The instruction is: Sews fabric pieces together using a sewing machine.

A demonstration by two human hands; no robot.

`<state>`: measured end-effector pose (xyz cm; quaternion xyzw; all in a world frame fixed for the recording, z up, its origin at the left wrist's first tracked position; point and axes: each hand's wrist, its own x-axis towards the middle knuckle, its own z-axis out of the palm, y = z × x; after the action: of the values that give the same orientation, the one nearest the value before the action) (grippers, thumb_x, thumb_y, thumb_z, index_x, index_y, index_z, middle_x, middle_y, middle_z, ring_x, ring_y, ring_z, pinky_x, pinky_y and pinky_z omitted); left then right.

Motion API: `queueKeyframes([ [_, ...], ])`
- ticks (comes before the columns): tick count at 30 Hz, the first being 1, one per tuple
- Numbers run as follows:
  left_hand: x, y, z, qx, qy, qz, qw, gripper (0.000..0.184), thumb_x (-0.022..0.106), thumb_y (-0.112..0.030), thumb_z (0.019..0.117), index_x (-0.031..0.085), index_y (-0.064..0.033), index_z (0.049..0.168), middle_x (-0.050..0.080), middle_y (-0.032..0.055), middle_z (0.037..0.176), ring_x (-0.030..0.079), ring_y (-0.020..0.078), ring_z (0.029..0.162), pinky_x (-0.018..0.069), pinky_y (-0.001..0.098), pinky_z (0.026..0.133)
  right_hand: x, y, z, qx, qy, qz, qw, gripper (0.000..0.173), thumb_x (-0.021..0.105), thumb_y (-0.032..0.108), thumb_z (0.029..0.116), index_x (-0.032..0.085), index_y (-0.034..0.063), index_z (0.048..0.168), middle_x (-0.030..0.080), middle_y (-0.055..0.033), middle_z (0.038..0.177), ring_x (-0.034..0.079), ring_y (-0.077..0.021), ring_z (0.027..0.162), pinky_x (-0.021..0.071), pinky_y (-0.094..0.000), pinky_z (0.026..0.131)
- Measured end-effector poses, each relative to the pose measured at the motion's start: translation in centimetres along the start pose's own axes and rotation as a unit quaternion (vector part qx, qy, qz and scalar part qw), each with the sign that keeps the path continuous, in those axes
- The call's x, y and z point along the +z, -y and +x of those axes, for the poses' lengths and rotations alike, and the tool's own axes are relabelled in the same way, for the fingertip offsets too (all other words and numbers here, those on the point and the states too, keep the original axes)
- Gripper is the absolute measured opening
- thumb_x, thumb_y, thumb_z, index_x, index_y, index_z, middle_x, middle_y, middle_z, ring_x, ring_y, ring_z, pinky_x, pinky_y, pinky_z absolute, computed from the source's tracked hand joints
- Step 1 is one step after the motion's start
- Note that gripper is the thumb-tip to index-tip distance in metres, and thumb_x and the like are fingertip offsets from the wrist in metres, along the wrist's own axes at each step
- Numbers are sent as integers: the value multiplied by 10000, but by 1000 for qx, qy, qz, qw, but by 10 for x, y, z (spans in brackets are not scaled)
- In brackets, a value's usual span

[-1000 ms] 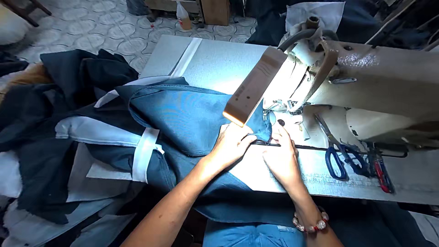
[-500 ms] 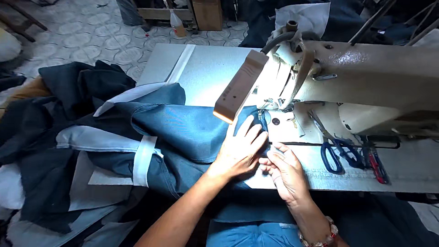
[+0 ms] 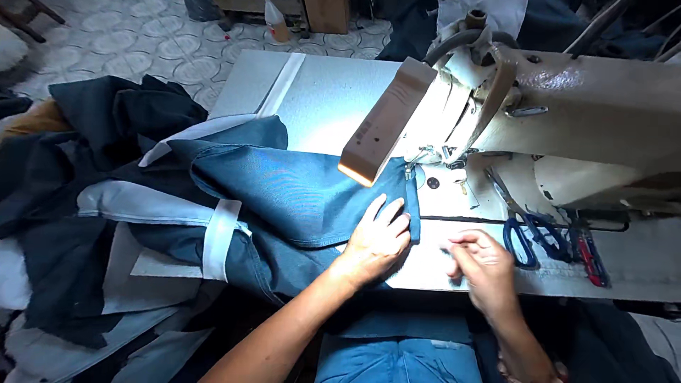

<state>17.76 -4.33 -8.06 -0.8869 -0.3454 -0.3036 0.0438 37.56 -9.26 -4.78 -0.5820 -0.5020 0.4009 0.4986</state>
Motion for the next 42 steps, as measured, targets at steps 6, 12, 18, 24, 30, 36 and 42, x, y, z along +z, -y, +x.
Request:
queueKeyframes([
  [6, 3, 0, -8, -61, 7, -59, 996, 186, 605, -168, 931, 774, -90, 936, 751, 109, 1097, 647, 366, 1213, 461, 603, 1041, -14, 9, 18, -195, -36, -435, 878, 321, 615, 23, 888, 731, -1, 1186, 634, -285, 1220, 626, -476, 1072, 514, -592, 879],
  [12, 3, -1, -9, -76, 7, -56, 996, 208, 600, -205, 951, 775, -93, 951, 741, 120, 1050, 653, 370, 1190, 452, 612, 1045, 27, 5, 38, -277, 54, -435, 855, 224, 645, 164, 949, 793, 68, 1086, 730, -128, 1028, 644, -366, 994, 472, -528, 813],
  [18, 3, -2, -10, -81, 2, -60, 995, 219, 589, -197, 957, 778, -87, 967, 744, 123, 1052, 654, 370, 1191, 454, 610, 1043, 35, -12, 49, -360, 53, -495, 789, 99, 653, 5, 871, 743, 16, 834, 690, -145, 809, 658, -364, 845, 443, -514, 738],
  [24, 3, -2, -10, -79, 3, -61, 995, 199, 605, -179, 947, 781, -91, 977, 741, 120, 1077, 651, 362, 1196, 455, 606, 1046, 1, 10, 51, -180, 174, -310, 917, 189, 568, 100, 929, 682, -5, 820, 651, -114, 863, 623, -215, 870, 476, -388, 783],
  [30, 4, 2, -10, -78, 3, -73, 994, 178, 625, -152, 944, 793, -104, 979, 748, 100, 1061, 657, 350, 1182, 461, 599, 1040, 26, 9, 49, 91, 154, 143, 973, 206, 413, 10, 1047, 597, 35, 958, 707, -29, 829, 553, -14, 523, 469, -150, 497],
  [36, 3, 2, -9, -86, 7, -75, 993, 184, 608, -168, 975, 780, -103, 960, 748, 79, 1017, 682, 300, 1138, 462, 590, 1028, 14, 12, 14, 166, 81, 171, 968, 262, 370, -39, 999, 497, 92, 812, 500, 56, 611, 425, 3, 460, 374, -134, 451],
  [42, 3, 4, -9, -82, 6, -84, 993, 155, 627, -129, 941, 778, -92, 946, 746, 88, 1004, 683, 310, 1135, 453, 611, 1034, 2, -14, -7, -186, 17, -188, 964, 141, 594, 15, 872, 714, -11, 940, 658, -35, 836, 596, -32, 730, 498, -150, 670],
])
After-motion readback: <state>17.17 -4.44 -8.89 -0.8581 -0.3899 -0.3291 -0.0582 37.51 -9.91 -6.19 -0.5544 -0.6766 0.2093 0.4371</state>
